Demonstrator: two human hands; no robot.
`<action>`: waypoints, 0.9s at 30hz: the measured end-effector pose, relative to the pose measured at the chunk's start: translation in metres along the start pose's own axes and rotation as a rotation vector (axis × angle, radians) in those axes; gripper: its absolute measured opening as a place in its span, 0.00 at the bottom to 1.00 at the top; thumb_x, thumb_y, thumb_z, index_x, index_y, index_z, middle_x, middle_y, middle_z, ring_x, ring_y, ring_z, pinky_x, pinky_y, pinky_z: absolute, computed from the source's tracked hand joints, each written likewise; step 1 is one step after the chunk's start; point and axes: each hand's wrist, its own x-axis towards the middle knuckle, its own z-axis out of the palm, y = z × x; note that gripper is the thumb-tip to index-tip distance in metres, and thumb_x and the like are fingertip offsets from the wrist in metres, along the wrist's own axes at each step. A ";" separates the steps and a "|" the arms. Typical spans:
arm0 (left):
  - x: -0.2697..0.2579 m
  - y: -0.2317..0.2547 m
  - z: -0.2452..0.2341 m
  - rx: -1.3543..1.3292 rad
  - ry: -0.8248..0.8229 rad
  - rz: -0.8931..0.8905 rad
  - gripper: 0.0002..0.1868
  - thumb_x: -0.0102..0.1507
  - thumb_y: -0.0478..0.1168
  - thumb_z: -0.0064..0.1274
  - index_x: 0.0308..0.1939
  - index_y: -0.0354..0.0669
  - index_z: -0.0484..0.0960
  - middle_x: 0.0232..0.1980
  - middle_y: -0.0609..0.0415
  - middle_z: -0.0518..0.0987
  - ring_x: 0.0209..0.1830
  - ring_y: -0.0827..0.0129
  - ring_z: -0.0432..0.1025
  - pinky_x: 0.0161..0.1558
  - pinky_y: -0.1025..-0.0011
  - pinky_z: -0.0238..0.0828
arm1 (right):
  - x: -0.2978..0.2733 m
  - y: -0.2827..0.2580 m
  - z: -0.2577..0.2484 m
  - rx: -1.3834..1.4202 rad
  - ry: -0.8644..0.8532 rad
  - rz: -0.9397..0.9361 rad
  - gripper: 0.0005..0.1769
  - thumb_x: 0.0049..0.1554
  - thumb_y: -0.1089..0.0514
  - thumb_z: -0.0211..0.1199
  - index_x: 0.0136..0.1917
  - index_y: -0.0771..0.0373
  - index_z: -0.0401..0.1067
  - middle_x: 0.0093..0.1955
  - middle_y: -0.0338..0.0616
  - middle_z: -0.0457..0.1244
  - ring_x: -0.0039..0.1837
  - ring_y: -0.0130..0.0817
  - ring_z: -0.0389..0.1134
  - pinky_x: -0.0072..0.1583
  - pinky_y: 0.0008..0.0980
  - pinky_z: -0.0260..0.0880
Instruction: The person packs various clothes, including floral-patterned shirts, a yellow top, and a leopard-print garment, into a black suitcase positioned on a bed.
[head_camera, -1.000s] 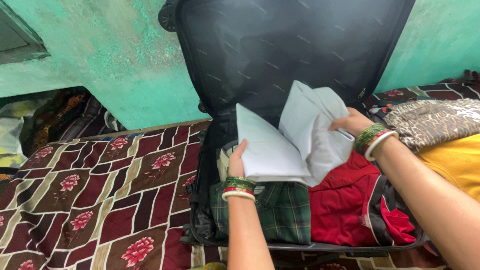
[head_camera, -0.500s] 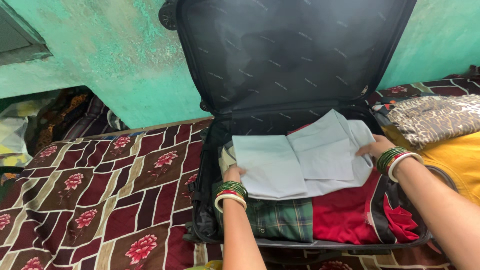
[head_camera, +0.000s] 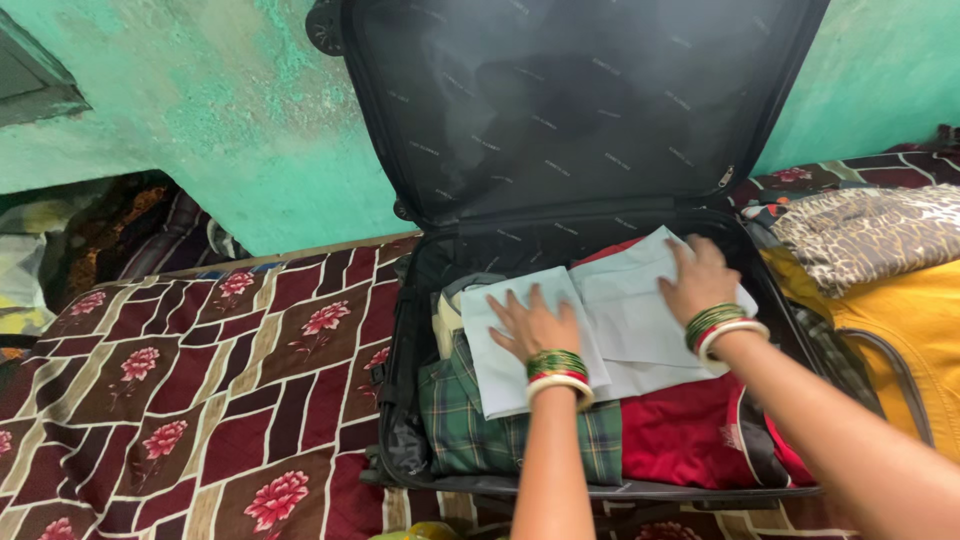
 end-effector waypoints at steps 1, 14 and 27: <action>-0.010 0.006 0.002 0.022 -0.090 -0.019 0.34 0.60 0.55 0.57 0.68 0.50 0.72 0.78 0.38 0.55 0.83 0.43 0.33 0.73 0.31 0.31 | -0.005 -0.007 0.003 0.002 0.012 -0.104 0.39 0.53 0.47 0.66 0.75 0.52 0.60 0.79 0.57 0.52 0.79 0.56 0.52 0.66 0.59 0.62; -0.026 0.011 0.024 0.202 -0.226 -0.090 0.30 0.66 0.49 0.49 0.73 0.53 0.66 0.81 0.42 0.51 0.82 0.37 0.35 0.71 0.26 0.32 | -0.038 -0.037 0.000 -0.032 -0.473 -0.201 0.35 0.55 0.44 0.63 0.75 0.38 0.59 0.82 0.43 0.47 0.82 0.40 0.47 0.74 0.53 0.52; 0.124 -0.113 -0.010 -0.742 -0.193 -0.061 0.18 0.66 0.43 0.49 0.52 0.33 0.84 0.40 0.40 0.79 0.39 0.55 0.71 0.43 0.58 0.66 | -0.040 -0.034 0.008 -0.032 -0.435 -0.213 0.35 0.55 0.45 0.62 0.74 0.39 0.60 0.82 0.42 0.49 0.82 0.40 0.47 0.74 0.52 0.52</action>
